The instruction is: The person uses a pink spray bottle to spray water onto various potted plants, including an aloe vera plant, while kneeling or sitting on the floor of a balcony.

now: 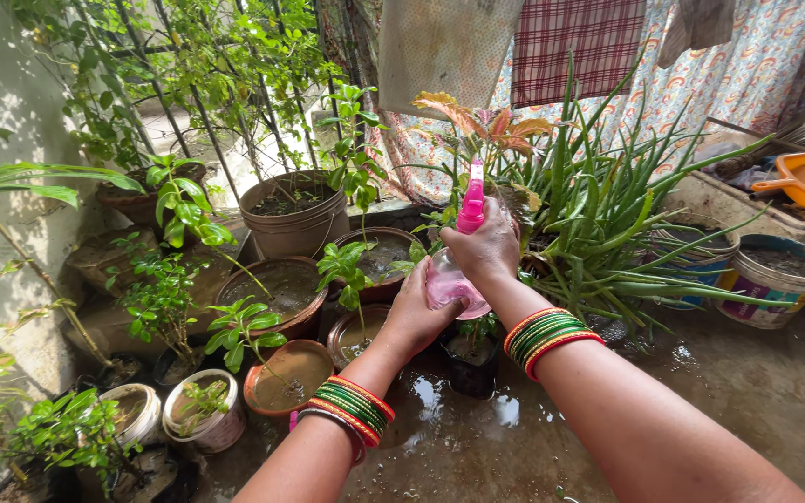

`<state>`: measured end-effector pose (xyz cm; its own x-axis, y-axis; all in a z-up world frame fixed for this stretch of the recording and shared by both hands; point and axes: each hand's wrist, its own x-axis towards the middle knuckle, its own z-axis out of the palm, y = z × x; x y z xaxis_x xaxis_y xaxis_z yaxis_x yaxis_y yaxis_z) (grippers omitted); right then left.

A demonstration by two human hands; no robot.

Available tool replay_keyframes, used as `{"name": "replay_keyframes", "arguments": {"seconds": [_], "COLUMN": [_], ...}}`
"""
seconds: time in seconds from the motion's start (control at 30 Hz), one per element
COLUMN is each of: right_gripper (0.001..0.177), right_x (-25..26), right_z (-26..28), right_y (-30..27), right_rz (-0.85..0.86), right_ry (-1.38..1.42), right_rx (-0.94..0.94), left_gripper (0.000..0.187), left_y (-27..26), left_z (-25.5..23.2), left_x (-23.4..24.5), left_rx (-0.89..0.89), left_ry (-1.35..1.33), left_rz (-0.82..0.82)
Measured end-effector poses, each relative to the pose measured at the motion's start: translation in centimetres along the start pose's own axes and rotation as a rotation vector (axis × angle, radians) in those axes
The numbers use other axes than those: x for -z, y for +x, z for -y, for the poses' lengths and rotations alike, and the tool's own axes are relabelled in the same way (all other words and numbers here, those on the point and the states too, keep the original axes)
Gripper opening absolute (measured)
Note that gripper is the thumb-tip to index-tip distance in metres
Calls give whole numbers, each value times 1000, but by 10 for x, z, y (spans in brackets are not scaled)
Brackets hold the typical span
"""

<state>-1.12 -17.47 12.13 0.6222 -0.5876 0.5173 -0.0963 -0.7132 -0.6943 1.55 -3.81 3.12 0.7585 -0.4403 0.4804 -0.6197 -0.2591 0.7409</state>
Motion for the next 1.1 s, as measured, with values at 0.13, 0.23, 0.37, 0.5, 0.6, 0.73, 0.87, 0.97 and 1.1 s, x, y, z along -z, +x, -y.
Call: {"name": "replay_keyframes", "arguments": {"seconds": [0.13, 0.23, 0.37, 0.5, 0.6, 0.73, 0.87, 0.97, 1.1], "right_gripper": [57, 57, 51, 52, 56, 51, 50, 52, 67], "right_x": [-2, -9, -19, -32, -40, -41, -41, -48, -59], "right_z": [10, 17, 24, 33, 42, 52, 62, 69, 70], "right_y": [-7, -9, -14, -19, -23, -35, -42, -44, -43], "right_rz": [120, 78, 96, 101, 79, 116, 208, 308, 391], "right_ry": [100, 104, 114, 118, 139, 182, 248, 235, 295], "right_rx": [-65, -16, -18, 11, 44, 64, 31, 19, 116], "left_gripper": [110, 112, 116, 121, 128, 135, 146, 154, 152], "left_y": [-5, -8, -9, -13, -15, -22, -29, -30, -36], "left_z": [2, 6, 16, 22, 18, 8, 4, 3, 3], "left_x": [9, 16, 25, 36, 47, 60, 70, 75, 82], "left_rx": [7, 52, 63, 88, 150, 180, 134, 138, 234], "left_ry": [5, 25, 13, 53, 53, -20, -102, -169, -98], "left_rz": [-16, -1, -27, -50, -49, -66, -67, -74, -108]}}
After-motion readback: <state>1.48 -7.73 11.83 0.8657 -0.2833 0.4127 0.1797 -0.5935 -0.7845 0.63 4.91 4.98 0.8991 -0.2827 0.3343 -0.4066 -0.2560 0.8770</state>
